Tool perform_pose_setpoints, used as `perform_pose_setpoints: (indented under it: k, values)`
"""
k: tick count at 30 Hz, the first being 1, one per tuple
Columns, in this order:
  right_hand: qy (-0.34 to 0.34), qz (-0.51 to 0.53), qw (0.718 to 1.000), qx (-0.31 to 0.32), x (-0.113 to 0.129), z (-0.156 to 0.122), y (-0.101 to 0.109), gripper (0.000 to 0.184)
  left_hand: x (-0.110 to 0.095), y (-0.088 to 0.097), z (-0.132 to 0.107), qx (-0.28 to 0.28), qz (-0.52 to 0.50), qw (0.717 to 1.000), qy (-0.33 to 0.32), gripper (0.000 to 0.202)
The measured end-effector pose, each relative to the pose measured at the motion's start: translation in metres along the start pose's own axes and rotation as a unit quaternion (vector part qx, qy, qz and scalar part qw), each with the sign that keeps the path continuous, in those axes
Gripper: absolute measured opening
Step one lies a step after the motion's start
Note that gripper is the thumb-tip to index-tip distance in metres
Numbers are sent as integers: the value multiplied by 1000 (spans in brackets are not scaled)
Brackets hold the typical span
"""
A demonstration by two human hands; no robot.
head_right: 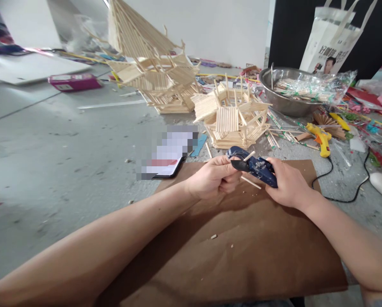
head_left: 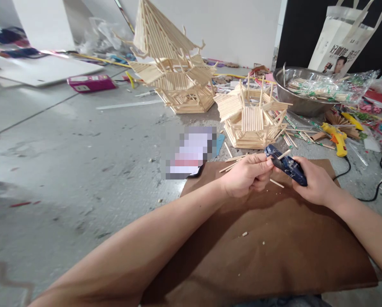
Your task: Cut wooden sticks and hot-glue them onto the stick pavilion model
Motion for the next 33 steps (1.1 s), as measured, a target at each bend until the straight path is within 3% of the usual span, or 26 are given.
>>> perform_pose_setpoints:
  k: [17,21,25,29,33]
  values:
    - [-47,5,998,42,-2,0,-4,36,-1,5,-1,-17,15,1000,5,25]
    - [-69,8,996,57,-5,0,-5,36,-5,9,-2,-46,54,997,-5,26]
    - [-89,16,994,67,-8,2,-5,39,-18,19,-6,-116,146,981,-55,23]
    - [-53,45,996,61,-4,3,-1,52,-25,19,-9,-142,201,966,-84,22]
    - [13,76,995,61,1,5,2,60,-19,14,-6,-110,127,983,-75,26]
Point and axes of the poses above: each hand's wrist, its own z-axis towards the middle knuckle, its own y-axis out of the back of the hand, x = y × z, the point moved 10 cm from there along z, towards the middle knuckle, and after that the axes turned 14 degrees about x, right-handed, at the moved point
